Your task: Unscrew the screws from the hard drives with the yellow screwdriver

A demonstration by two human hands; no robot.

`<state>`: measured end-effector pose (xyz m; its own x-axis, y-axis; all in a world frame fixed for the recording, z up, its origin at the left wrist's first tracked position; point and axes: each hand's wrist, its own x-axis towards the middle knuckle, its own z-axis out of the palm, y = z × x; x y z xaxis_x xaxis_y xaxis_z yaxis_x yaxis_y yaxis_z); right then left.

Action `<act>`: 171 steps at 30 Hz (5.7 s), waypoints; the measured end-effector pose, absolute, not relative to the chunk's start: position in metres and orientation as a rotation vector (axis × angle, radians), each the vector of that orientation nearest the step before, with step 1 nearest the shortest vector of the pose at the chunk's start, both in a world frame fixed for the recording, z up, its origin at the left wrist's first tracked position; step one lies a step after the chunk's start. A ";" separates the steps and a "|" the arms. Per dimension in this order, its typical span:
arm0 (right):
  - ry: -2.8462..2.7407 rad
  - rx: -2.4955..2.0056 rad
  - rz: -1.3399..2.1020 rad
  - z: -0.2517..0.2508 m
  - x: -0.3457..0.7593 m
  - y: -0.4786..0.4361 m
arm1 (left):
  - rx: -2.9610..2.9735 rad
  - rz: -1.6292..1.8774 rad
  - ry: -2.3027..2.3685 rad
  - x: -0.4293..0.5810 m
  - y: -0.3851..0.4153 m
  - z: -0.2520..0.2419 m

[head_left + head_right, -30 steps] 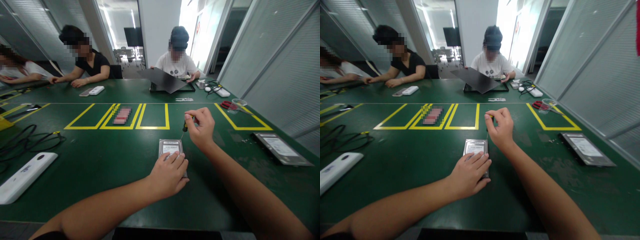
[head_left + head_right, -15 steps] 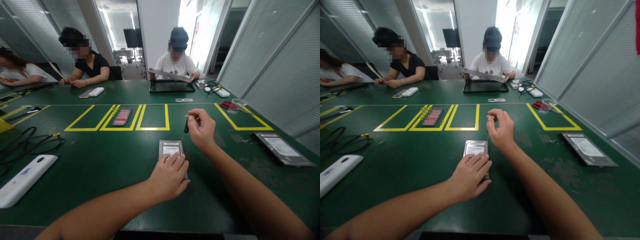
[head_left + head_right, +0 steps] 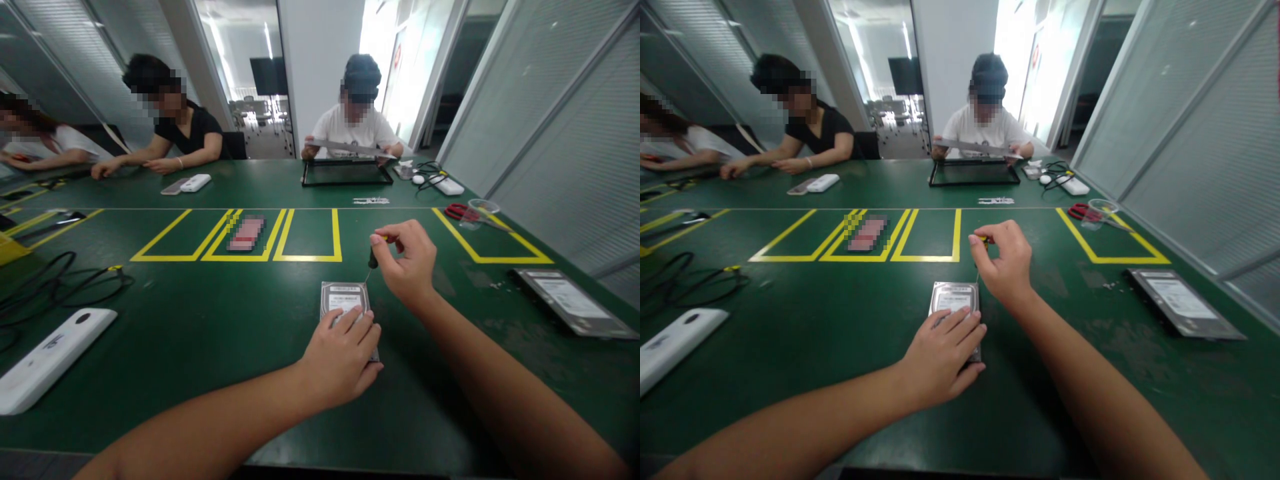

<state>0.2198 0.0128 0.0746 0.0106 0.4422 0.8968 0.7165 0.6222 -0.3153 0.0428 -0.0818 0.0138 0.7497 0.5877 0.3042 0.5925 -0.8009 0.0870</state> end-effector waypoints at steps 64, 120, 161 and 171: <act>-1.566 -0.967 -0.329 0.069 0.222 0.016 | -2.816 -0.355 -0.966 0.052 -0.089 0.007; -1.557 -0.955 -0.290 0.067 0.224 0.016 | -2.793 -0.347 -0.976 0.053 -0.090 0.007; -1.590 -0.945 -0.296 0.069 0.223 0.016 | -2.818 -0.339 -0.975 0.052 -0.089 0.006; -1.600 -0.915 -0.315 0.069 0.222 0.018 | -2.820 -0.327 -0.979 0.052 -0.089 0.006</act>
